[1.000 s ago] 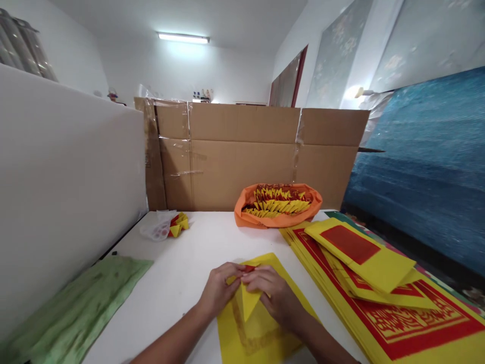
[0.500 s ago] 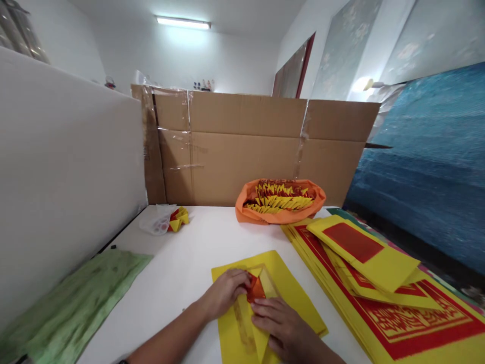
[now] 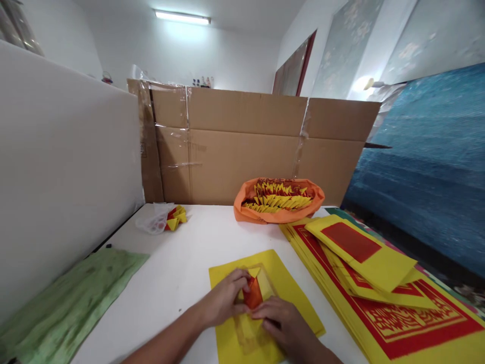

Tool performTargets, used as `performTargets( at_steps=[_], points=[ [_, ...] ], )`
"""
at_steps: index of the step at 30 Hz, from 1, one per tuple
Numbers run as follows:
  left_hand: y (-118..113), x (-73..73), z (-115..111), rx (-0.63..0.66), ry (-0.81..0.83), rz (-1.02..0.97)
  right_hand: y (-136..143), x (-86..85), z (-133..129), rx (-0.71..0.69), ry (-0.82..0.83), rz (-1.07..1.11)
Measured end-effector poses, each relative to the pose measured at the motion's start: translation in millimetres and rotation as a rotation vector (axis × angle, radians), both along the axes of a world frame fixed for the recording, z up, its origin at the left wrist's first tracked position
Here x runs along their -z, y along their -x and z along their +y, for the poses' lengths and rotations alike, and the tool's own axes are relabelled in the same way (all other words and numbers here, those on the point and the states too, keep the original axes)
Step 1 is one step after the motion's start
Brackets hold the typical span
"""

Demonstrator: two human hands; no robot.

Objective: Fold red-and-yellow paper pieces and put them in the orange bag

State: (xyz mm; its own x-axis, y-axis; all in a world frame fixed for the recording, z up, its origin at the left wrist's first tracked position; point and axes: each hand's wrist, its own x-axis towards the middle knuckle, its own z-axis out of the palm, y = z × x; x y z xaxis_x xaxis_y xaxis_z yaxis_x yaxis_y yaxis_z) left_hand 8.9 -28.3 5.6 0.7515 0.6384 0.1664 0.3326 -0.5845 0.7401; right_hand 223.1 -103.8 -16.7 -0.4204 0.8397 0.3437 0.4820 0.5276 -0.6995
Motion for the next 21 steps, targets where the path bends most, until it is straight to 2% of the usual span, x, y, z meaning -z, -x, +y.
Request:
performTargets(
  at_steps=[3,5,9,12,14,17,19,21],
  points=[
    [3,-3.9,1,0.035,0.015,0.038,10,-6.4,10,0.186,0.23,0.116],
    [5,-6.8,4,0.075,0.04,0.045,16,-11.5,18,0.248,0.308,0.16],
    [6,-9.1,12,0.107,0.121,-0.033,26,-19.6,28,0.284,0.292,0.082],
    [1,-5.4,13,-0.013,0.192,-0.113,27,-20.0,28,0.31,0.273,0.02],
    [-4,-0.5,13,-0.104,0.191,-0.148,26,-14.0,23,0.352,0.191,-0.002],
    [-9,8.0,12,-0.188,0.17,-0.163,23,8.4,7,0.405,-0.151,-0.126],
    [-10,13.3,13,-0.216,0.172,-0.157,23,29.3,-8,0.355,-0.396,-0.267],
    [-9,17.7,15,-0.22,0.183,-0.159,26,48.6,-22,0.293,-0.547,-0.372]
  ],
)
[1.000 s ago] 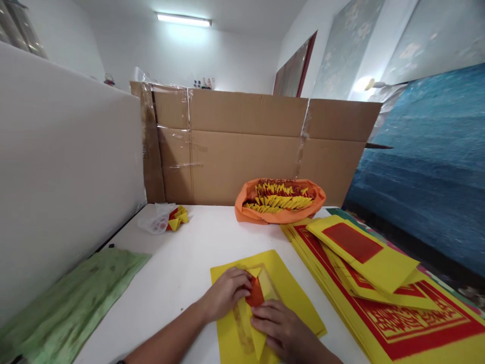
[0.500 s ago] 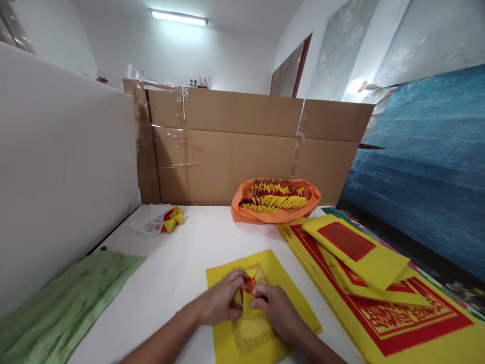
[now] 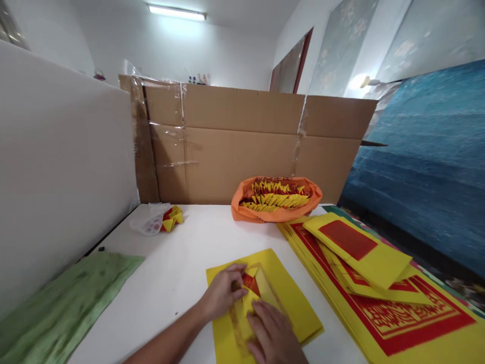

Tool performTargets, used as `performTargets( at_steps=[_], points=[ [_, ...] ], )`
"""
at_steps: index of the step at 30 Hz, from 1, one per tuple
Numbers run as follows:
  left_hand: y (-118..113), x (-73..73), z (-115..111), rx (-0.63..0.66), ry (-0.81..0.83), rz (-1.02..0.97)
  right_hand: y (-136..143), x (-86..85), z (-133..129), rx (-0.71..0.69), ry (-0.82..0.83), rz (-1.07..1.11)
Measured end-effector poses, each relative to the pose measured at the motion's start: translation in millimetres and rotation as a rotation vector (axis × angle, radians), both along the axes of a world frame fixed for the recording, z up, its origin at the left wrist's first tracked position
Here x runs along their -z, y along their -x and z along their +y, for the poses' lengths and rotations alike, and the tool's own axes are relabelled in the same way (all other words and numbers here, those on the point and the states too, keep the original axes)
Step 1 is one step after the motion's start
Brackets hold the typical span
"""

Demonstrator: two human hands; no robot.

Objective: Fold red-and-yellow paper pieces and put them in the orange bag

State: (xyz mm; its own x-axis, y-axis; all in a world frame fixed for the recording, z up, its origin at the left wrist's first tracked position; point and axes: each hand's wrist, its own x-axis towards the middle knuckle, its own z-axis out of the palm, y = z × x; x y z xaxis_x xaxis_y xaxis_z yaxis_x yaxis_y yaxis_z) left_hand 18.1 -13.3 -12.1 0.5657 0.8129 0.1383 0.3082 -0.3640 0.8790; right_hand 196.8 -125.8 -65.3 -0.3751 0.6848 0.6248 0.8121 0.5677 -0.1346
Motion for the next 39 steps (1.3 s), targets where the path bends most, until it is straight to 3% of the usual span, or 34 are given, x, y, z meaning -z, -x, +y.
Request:
performTargets(
  at_steps=[3,9,13,23,29,32,36,39],
  points=[
    [1,3.5,5,0.012,0.014,-0.004,7,14.0,-14,0.048,-0.034,-0.071],
    [0,-0.2,8,0.027,-0.006,0.039,10,5.7,-18,0.072,0.159,-0.072],
    [0,-1.2,8,0.027,0.0,0.055,11,12.2,-18,0.086,0.212,-0.018],
    [-1,1.7,4,0.008,0.039,0.024,7,27.5,-14,0.087,0.118,-0.132],
    [-2,2.5,7,-0.035,-0.069,0.024,20,44.9,-17,0.279,0.182,-0.089],
    [-3,3.8,12,-0.039,-0.083,0.03,21,29.0,-14,0.283,0.321,-0.08],
    [-7,0.8,14,-0.045,0.042,-0.088,15,-15.5,-4,0.276,0.471,-0.031],
    [-8,-8.9,9,-0.072,0.188,-0.188,11,-45.7,8,0.305,0.46,0.099]
  ],
)
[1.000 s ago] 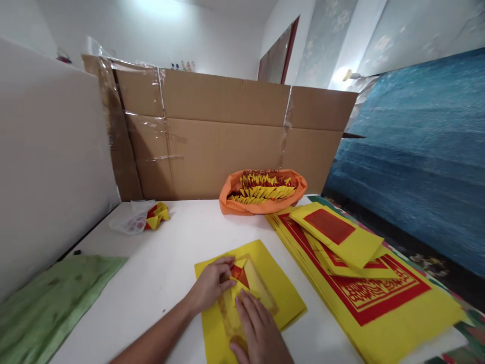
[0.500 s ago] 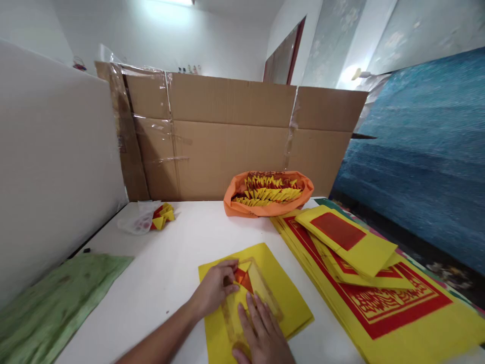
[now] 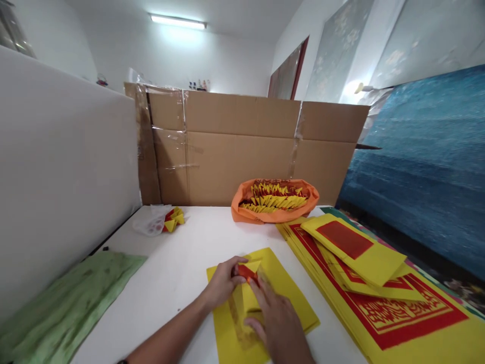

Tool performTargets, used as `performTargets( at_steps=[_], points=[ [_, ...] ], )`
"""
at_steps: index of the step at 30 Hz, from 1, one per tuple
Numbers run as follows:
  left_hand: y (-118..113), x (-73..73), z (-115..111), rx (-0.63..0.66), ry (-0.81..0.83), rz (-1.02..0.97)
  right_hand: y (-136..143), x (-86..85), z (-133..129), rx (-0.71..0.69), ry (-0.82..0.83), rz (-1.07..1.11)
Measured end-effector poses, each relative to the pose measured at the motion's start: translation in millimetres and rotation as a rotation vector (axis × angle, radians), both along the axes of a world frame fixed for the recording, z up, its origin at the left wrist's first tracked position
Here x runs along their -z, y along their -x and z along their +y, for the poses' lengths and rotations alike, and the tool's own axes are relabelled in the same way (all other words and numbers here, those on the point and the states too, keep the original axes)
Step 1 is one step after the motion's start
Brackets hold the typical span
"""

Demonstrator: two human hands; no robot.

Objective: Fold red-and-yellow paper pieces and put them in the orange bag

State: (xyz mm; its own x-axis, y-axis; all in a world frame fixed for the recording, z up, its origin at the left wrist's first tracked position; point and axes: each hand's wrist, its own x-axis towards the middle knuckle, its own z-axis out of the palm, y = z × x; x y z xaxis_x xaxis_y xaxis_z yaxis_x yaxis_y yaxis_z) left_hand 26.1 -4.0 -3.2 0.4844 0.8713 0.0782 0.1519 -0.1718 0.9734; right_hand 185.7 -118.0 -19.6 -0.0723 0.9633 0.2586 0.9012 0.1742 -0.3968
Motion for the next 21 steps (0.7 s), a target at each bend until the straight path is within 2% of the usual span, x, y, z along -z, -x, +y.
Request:
performTargets(
  at_steps=[3,6,10,14,17,21],
  points=[
    [2,-13.9,-10,-0.012,0.174,-0.169,2,-18.6,10,-0.019,-0.066,0.255],
    [7,-24.7,-21,0.014,0.381,-0.276,7,-28.0,17,-0.03,-0.032,0.481],
    [12,-29.9,-29,-0.011,0.621,-0.327,13,-32.3,19,-0.037,0.022,0.594],
    [12,-31.8,-30,-0.031,0.769,-0.414,13,-31.0,21,-0.011,-0.072,0.632],
    [10,-32.5,-31,-0.017,0.778,-0.451,10,-28.2,23,0.042,-0.161,0.619],
    [8,-28.2,-34,0.016,0.645,-0.43,6,-27.1,25,0.042,-0.149,0.533]
  ],
)
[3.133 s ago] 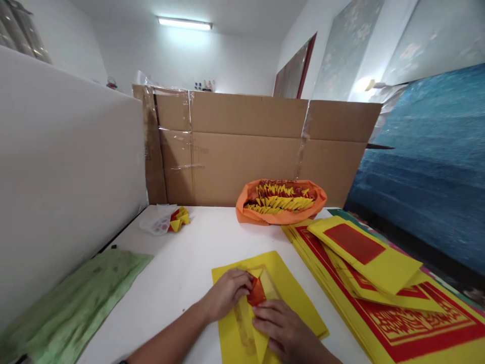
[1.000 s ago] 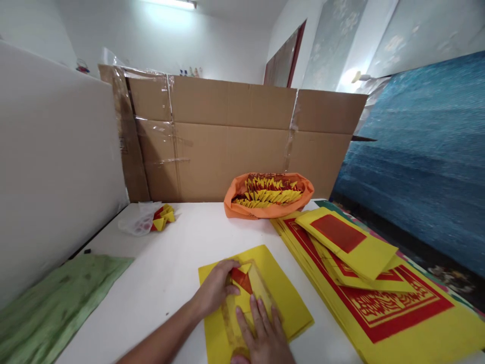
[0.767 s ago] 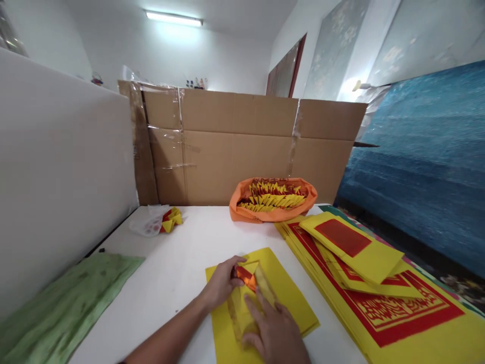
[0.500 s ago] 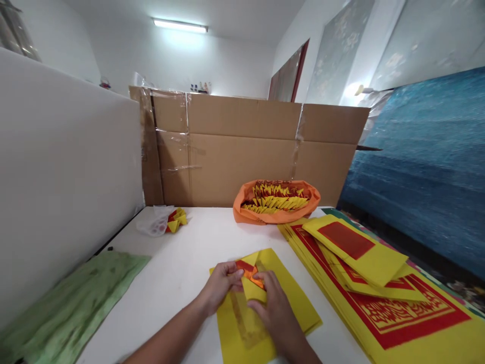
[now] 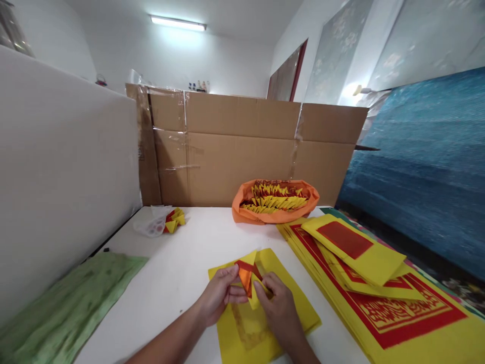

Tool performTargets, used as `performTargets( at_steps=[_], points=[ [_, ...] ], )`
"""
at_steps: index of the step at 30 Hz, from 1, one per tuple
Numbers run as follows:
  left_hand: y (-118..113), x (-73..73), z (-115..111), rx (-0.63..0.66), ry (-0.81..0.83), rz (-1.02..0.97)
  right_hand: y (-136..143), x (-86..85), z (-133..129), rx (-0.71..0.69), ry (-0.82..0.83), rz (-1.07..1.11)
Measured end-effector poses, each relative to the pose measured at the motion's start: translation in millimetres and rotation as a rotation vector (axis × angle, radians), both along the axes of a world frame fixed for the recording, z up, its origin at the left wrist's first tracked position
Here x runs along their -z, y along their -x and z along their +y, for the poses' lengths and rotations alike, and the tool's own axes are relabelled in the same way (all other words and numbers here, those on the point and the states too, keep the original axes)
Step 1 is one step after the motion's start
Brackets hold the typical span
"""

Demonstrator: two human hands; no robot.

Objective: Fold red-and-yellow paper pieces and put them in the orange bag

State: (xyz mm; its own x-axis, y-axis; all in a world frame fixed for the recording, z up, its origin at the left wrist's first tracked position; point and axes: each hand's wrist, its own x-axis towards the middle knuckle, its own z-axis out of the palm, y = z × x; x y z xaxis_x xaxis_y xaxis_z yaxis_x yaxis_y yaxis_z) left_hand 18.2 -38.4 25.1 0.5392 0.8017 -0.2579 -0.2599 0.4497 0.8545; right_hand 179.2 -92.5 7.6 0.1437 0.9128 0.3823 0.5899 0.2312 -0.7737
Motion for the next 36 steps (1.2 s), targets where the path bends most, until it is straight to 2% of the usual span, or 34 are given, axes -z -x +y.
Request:
performTargets(
  at_steps=[4,6,8,10,13,16,18,20,22,24,26,31,36],
  points=[
    [-4,7.1,-3,0.018,-0.18,0.12,3,-6.6,0,-0.01,0.023,-0.214],
    [-6,7.5,-4,0.038,-0.267,0.173,5,-10.7,0,0.031,-0.01,-0.345],
    [-6,5.1,-5,0.063,-0.365,0.195,6,-13.1,1,0.072,-0.07,-0.382],
    [-3,2.0,-5,0.051,-0.525,0.25,5,-13.3,1,0.115,-0.137,-0.285],
    [6,1.1,-3,-0.06,-0.851,0.452,2,-11.7,1,0.11,-0.127,0.044],
    [13,3.7,1,-0.11,-1.075,0.558,2,-11.0,0,-0.079,0.079,0.376],
    [13,4.3,2,-0.123,-1.103,0.535,4,-11.9,0,-0.177,0.174,0.517],
    [11,2.7,2,-0.179,-1.001,0.457,6,-14.0,-1,-0.209,0.182,0.576],
    [9,-0.1,2,-0.227,-0.741,0.317,7,-16.8,-3,-0.235,0.17,0.579],
    [8,-2.8,4,-0.199,-0.412,0.159,6,-18.5,-5,-0.275,0.187,0.538],
    [7,-4.2,5,-0.11,-0.192,0.035,6,-17.9,-6,-0.29,0.201,0.452],
    [6,-4.8,6,-0.032,-0.063,-0.11,8,-8.5,-4,-0.133,0.103,0.205],
    [6,-6.1,6,-0.048,0.079,-0.146,9,-5.7,-3,0.016,-0.078,0.211]
  ],
)
